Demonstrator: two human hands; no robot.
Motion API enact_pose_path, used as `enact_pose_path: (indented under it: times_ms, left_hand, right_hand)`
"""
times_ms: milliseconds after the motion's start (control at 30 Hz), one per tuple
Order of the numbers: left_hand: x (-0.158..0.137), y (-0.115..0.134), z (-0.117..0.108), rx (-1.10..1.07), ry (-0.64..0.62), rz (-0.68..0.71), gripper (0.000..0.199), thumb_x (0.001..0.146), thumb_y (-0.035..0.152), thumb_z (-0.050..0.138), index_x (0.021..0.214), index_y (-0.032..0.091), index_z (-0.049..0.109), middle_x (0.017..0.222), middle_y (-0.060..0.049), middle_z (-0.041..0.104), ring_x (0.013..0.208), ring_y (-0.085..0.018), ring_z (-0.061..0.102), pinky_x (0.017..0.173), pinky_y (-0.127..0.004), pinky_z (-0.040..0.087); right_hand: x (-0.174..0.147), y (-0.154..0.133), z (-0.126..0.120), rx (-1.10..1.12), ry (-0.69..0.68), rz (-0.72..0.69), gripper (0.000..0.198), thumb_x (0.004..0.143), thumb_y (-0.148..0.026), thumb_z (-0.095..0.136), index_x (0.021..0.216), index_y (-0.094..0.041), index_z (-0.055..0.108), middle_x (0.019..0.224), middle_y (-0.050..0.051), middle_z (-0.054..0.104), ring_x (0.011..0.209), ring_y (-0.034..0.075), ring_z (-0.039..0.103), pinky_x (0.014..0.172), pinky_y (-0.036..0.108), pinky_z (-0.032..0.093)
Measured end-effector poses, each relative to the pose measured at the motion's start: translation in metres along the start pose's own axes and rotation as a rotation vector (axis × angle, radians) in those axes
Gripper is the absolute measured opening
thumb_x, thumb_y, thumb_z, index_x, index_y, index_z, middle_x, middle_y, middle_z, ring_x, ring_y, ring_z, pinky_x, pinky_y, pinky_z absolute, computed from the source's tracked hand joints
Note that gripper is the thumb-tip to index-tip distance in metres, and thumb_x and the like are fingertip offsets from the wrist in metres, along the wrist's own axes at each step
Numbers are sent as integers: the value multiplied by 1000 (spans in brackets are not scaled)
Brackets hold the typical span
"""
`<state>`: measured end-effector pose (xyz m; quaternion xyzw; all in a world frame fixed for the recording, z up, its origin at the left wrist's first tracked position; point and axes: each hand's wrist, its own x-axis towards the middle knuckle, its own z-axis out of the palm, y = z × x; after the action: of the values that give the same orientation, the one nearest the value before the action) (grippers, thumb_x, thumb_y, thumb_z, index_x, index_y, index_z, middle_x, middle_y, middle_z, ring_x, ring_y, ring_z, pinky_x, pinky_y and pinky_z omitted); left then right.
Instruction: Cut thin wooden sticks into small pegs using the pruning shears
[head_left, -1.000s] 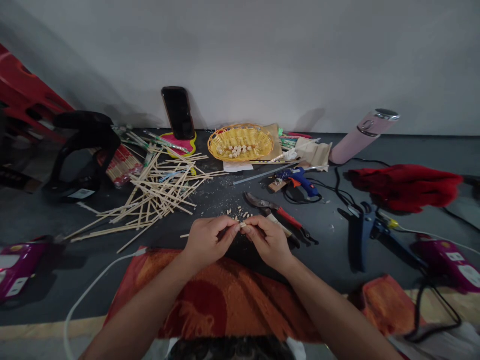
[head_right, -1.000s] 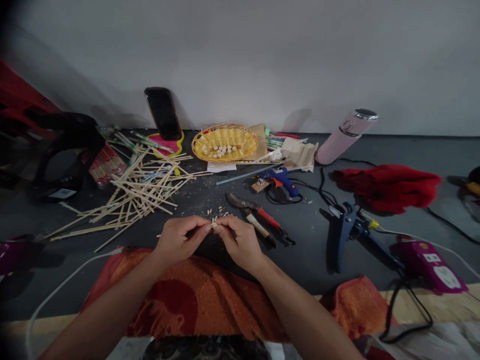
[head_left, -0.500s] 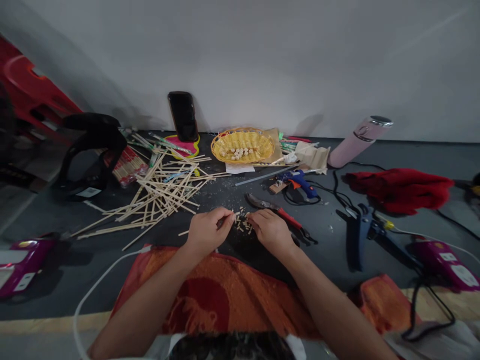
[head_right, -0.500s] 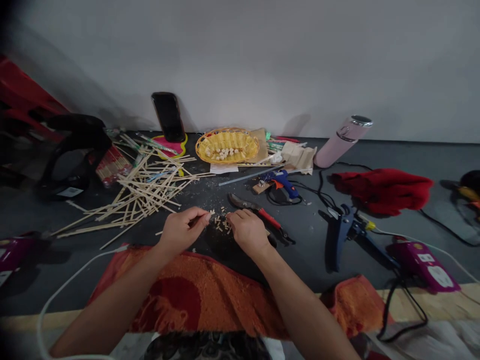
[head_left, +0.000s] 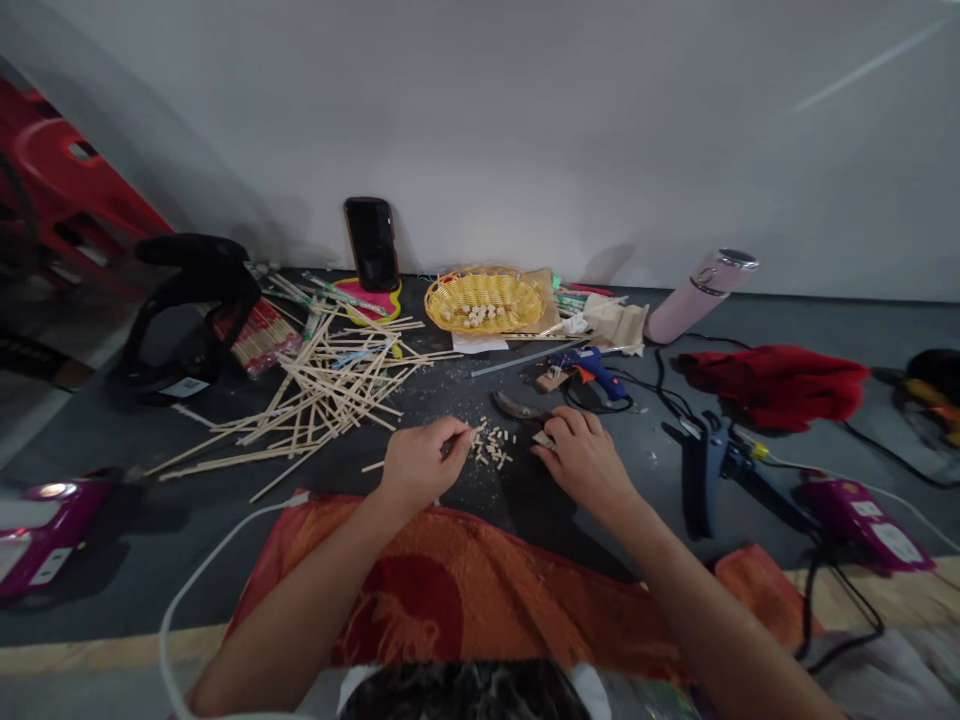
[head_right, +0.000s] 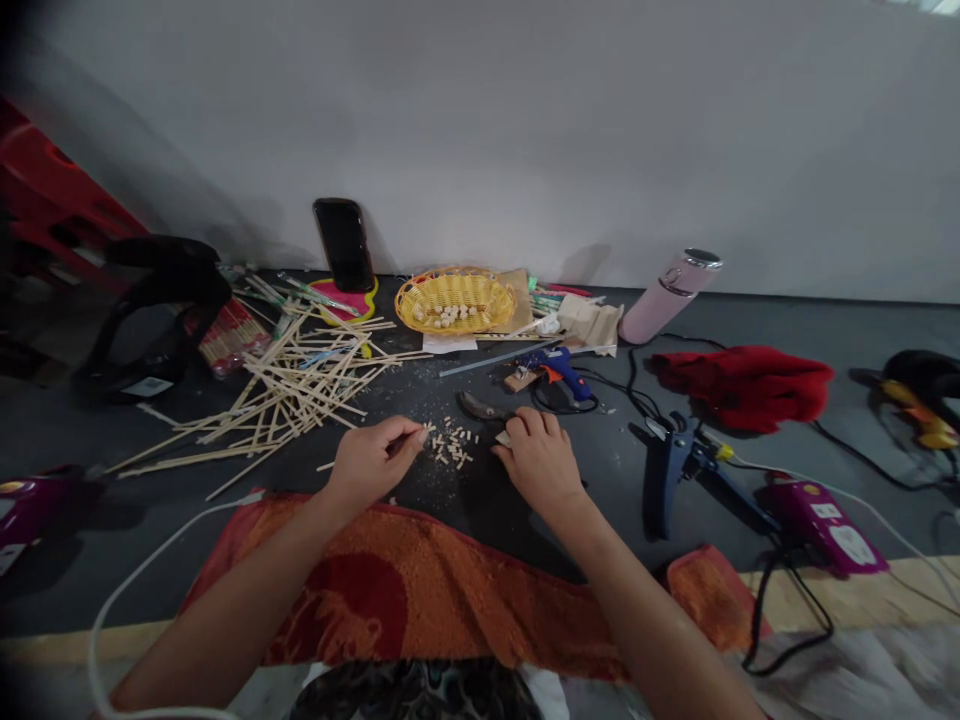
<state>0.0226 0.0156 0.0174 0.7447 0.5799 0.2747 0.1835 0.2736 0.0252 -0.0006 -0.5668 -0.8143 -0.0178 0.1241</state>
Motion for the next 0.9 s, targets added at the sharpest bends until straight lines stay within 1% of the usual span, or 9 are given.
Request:
enact_pose_path:
  times_ms: [167,233,367,433,500,600,667,733,900]
  left_hand:
    - [0,2,-3,-16,7,-5,30,91,42,47,86,21,69,60,2,64,52,-10,55,53,-21,33]
    - [-1,2,-3,-39,14,-13,29,90,41,48,87,21,69,61,2,64,52,-9,55,53,-21,34]
    - [-1,2,-4,-137,31,-40,28,90,40,50,87,20,69,64,1,66,53,-10,55,54,-20,36]
    - [-2,2,-4,-196,45,-55,27,90,40,51,86,20,69,66,1,67,54,-10,55,55,-20,38]
    - [-3,4,-5,-262,63,-65,25,89,39,52,85,20,69,68,1,69,56,-10,56,55,-20,40]
    - [-4,7,-8,-368,87,-86,23,88,37,55,85,19,68,69,0,70,56,-10,56,54,-20,40]
    - [-4,10,-11,-433,117,-118,22,87,36,56,83,18,68,68,0,70,55,-10,55,52,-20,40]
    - [-3,11,-13,-498,140,-151,22,87,36,57,83,18,68,68,0,70,56,-10,57,54,-20,42]
    - [1,10,-14,-610,168,-203,24,87,37,57,83,16,68,68,-1,69,61,-12,59,57,-21,45]
  right_hand:
    - [-2,7,10,2,25,-21,14,89,-29,55,90,-16,61,108,15,61,103,27,54,89,41,45]
    - [0,8,6,86,56,34,15,91,-28,51,88,-17,60,112,14,61,100,25,57,86,38,46]
    - [7,2,-14,573,60,135,19,91,-36,51,92,-18,58,108,10,62,91,20,60,76,32,49]
    - [9,-6,-22,893,-61,185,32,88,-38,57,113,-18,52,91,4,63,72,15,59,62,27,49]
    - [10,-14,-25,1068,-136,214,40,86,-37,60,120,-19,49,81,0,60,61,12,55,53,23,45]
    - [9,-22,-20,1010,-96,189,31,85,-31,60,113,-20,54,80,0,57,68,13,57,57,24,47]
    - [6,-24,-15,889,5,96,16,86,-25,57,101,-20,58,86,4,59,91,20,59,74,30,50]
    - [4,-23,-10,789,76,-8,8,86,-19,51,91,-21,57,97,8,60,116,25,50,90,37,47]
    - [-1,-26,-7,553,31,-112,21,81,-10,46,98,-19,55,140,15,39,123,25,47,96,41,47]
